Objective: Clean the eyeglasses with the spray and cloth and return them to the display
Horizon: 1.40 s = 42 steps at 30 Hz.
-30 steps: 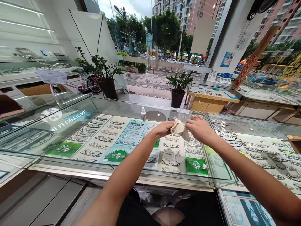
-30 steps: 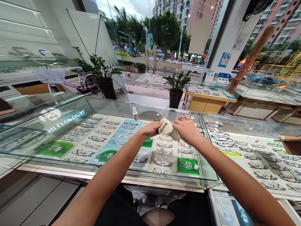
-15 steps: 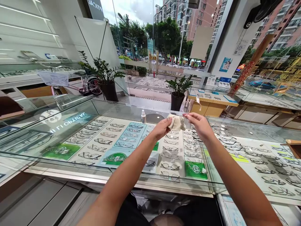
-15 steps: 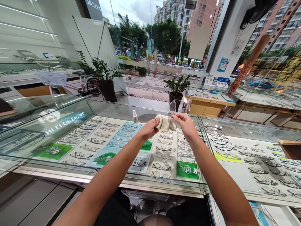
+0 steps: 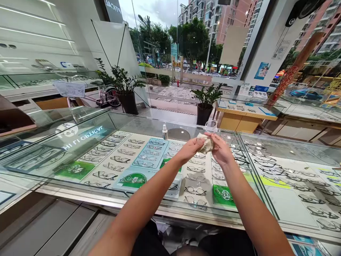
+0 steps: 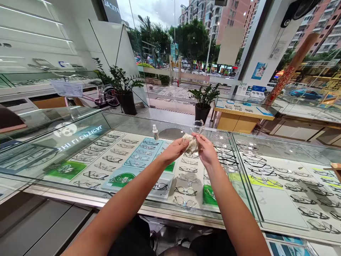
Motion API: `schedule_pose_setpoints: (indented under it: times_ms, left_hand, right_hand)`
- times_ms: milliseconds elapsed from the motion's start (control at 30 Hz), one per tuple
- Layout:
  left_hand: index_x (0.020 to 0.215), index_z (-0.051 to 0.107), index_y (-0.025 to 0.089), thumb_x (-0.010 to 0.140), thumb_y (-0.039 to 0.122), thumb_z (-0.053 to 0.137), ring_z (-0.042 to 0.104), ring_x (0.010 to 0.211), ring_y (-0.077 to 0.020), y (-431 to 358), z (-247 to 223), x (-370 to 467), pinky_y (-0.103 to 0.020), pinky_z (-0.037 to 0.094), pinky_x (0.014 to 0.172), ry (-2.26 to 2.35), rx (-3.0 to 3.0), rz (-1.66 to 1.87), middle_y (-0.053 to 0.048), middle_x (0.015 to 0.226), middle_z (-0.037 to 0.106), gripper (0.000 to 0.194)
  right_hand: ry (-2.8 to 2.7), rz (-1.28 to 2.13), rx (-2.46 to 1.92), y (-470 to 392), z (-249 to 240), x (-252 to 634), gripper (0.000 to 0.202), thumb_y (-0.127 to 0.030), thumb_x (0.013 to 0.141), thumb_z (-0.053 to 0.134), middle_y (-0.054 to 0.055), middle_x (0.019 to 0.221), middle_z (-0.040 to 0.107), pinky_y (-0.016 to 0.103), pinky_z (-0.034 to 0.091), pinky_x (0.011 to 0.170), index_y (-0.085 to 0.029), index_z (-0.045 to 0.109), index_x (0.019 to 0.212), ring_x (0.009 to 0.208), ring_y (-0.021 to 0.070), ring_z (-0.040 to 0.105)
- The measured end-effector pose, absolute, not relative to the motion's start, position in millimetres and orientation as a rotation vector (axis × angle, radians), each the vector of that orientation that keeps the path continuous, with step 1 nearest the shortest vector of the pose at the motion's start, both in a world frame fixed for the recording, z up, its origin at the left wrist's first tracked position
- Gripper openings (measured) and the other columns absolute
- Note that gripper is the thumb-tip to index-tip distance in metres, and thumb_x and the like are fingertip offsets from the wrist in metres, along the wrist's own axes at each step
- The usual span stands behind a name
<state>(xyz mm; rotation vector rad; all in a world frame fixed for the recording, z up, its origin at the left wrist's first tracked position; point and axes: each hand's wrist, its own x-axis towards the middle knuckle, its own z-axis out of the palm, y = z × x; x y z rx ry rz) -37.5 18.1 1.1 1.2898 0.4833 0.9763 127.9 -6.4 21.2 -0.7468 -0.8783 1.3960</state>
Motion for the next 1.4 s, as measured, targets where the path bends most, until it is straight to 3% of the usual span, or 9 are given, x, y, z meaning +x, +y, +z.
schedule_pose_setpoints:
  times_ms: [233, 367, 467, 667, 833, 1033, 1167, 1300, 1400]
  left_hand:
    - [0.094, 0.067, 0.012, 0.082, 0.067, 0.076, 0.054, 0.074, -0.0119, 14.5, -7.0, -22.3, -0.026, 0.041, 0.075, 0.502, 1.239, 1.024, -0.002, 0.082, 0.064, 0.057]
    - [0.098, 0.067, 0.012, 0.077, 0.064, 0.082, 0.052, 0.068, -0.01, 14.5, -8.7, -18.8, -0.025, 0.039, 0.068, 0.528, 1.223, 1.035, 0.0, 0.078, 0.063, 0.057]
    - [0.108, 0.067, 0.012, 0.076, 0.056, 0.087, 0.049, 0.065, -0.0083, 14.9, -9.8, -20.0, -0.024, 0.036, 0.065, 0.514, 1.241, 1.004, 0.001, 0.077, 0.061, 0.057]
    - [0.13, 0.065, 0.014, 0.07, 0.046, 0.094, 0.059, 0.079, -0.012, 14.0, -10.7, -19.8, -0.024, 0.04, 0.072, 0.458, 1.239, 0.97, -0.005, 0.096, 0.069, 0.074]
    - [0.121, 0.066, 0.012, 0.074, 0.055, 0.089, 0.055, 0.069, -0.0092, 11.8, -11.0, -12.9, -0.023, 0.042, 0.067, 0.508, 1.181, 1.066, -0.001, 0.083, 0.066, 0.068]
    - [0.11, 0.07, 0.012, 0.078, 0.067, 0.08, 0.056, 0.069, -0.0108, 16.3, -13.0, -12.7, -0.023, 0.043, 0.064, 0.556, 1.14, 1.109, -0.002, 0.081, 0.066, 0.065]
    - [0.103, 0.07, 0.011, 0.078, 0.063, 0.082, 0.056, 0.068, -0.0108, 17.8, -9.9, -22.5, -0.025, 0.044, 0.067, 0.507, 1.155, 0.966, -0.003, 0.079, 0.064, 0.059]
    - [0.114, 0.069, 0.012, 0.072, 0.052, 0.091, 0.055, 0.07, -0.0099, 12.6, -4.3, -25.4, -0.024, 0.042, 0.067, 0.497, 1.212, 0.913, -0.003, 0.086, 0.066, 0.062]
    - [0.12, 0.068, 0.013, 0.071, 0.053, 0.09, 0.055, 0.07, -0.0104, 9.8, -4.4, -19.4, -0.023, 0.041, 0.067, 0.566, 1.231, 1.016, -0.002, 0.085, 0.066, 0.068]
  right_hand:
    - [-0.9, 1.408, -0.678, -6.0, 1.3, 124.1, 0.026, -0.041, 0.073, 0.093, 0.002, 0.106, 0.08, 0.024, 0.059, 0.076, -0.025, 0.082, 0.09, 0.089, 0.0155, 0.071]
    - [-0.911, 1.417, -0.689, -5.1, -4.1, 123.6, 0.026, -0.041, 0.075, 0.091, 0.002, 0.106, 0.079, 0.026, 0.058, 0.074, -0.025, 0.08, 0.092, 0.088, 0.0163, 0.07]
    - [-0.896, 1.45, -0.692, -3.9, -4.0, 125.5, 0.027, -0.043, 0.076, 0.089, 0.003, 0.107, 0.079, 0.028, 0.058, 0.071, -0.025, 0.078, 0.093, 0.085, 0.0171, 0.069]
    - [-0.847, 1.458, -0.699, -1.6, -1.2, 131.4, 0.03, -0.042, 0.071, 0.092, 0.002, 0.106, 0.077, 0.023, 0.055, 0.068, -0.022, 0.08, 0.091, 0.085, 0.0148, 0.067]
    - [-0.948, 1.367, -0.728, -7.1, 0.0, 125.0, 0.026, -0.045, 0.078, 0.087, 0.003, 0.103, 0.079, 0.025, 0.052, 0.062, -0.024, 0.079, 0.09, 0.076, 0.0146, 0.065]
    - [-0.951, 1.282, -0.736, -9.2, -1.0, 119.9, 0.021, -0.041, 0.077, 0.088, 0.002, 0.098, 0.08, 0.028, 0.057, 0.077, -0.024, 0.078, 0.086, 0.083, 0.0167, 0.069]
    - [-0.882, 1.301, -0.727, -4.5, -2.6, 125.1, 0.023, -0.041, 0.076, 0.088, 0.004, 0.104, 0.081, 0.031, 0.058, 0.079, -0.023, 0.076, 0.083, 0.087, 0.0187, 0.071]
    - [-0.842, 1.313, -0.754, -2.8, -4.1, 126.8, 0.025, -0.041, 0.075, 0.089, 0.005, 0.105, 0.081, 0.03, 0.057, 0.075, -0.022, 0.078, 0.088, 0.086, 0.0187, 0.071]
    - [-0.898, 1.316, -0.767, -4.7, -4.6, 123.9, 0.028, -0.043, 0.076, 0.088, 0.005, 0.106, 0.081, 0.029, 0.055, 0.071, -0.022, 0.079, 0.091, 0.084, 0.0186, 0.07]
